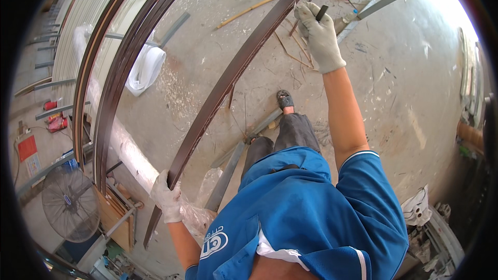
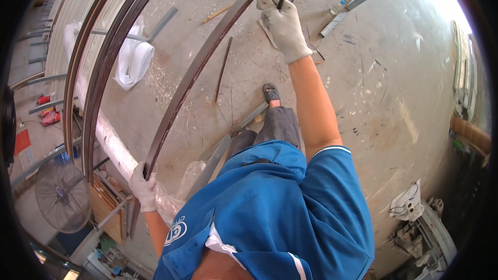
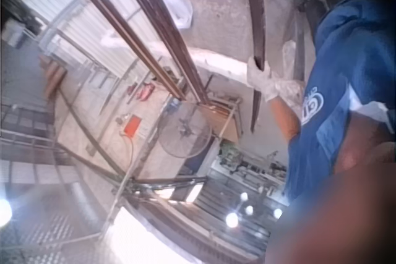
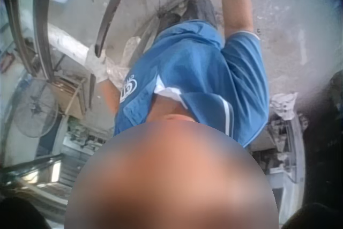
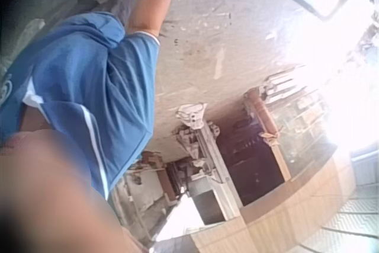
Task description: The person holds a long, curved metal strip and uses a small scraper to remove material from its surface. The person repeatedly scrapes along the length of the strip, rotating it to access different sides.
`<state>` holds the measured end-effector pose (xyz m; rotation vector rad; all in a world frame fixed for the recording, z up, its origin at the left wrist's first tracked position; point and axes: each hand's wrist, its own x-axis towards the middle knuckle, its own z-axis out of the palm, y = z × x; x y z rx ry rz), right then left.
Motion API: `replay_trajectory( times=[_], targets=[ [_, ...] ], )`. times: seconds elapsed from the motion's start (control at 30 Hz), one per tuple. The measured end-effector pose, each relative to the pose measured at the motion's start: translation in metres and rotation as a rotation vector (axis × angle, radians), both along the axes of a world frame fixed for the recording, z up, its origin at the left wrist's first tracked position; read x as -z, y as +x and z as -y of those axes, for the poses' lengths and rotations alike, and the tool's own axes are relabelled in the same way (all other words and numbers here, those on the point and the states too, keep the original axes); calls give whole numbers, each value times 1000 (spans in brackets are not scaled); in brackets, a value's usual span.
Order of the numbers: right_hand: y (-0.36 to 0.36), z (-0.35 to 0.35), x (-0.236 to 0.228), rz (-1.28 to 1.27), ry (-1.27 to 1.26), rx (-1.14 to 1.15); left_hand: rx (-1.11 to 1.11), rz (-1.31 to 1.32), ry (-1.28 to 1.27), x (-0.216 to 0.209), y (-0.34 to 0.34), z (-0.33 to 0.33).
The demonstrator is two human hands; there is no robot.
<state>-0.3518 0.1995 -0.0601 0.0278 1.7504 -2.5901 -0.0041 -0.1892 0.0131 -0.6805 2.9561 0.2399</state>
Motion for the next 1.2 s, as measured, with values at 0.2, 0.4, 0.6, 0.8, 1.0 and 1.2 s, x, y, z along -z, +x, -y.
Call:
replay_trajectory(
  times=[0.2, 0.4, 0.6, 0.8, 1.0, 1.2],
  targets=[
    [28, 4, -10, 72, -81, -109, -16, 24, 5, -1, 0, 1],
    [60, 5, -40, 87, -212, -303, -40, 39, 16, -1, -1, 2],
    [77, 1, -79, -441, -27, -859, -17, 29, 2, -2, -3, 2],
    [39, 15, -45, -276, 720, 183, -41, 77, 13, -2, -3, 4],
    [27, 28, -10, -539, 910, 377, -26, 62, -6, 0, -1, 6],
    [30, 30, -11, -468, 798, 397, -19, 48, 7, -2, -1, 4]
  ],
)
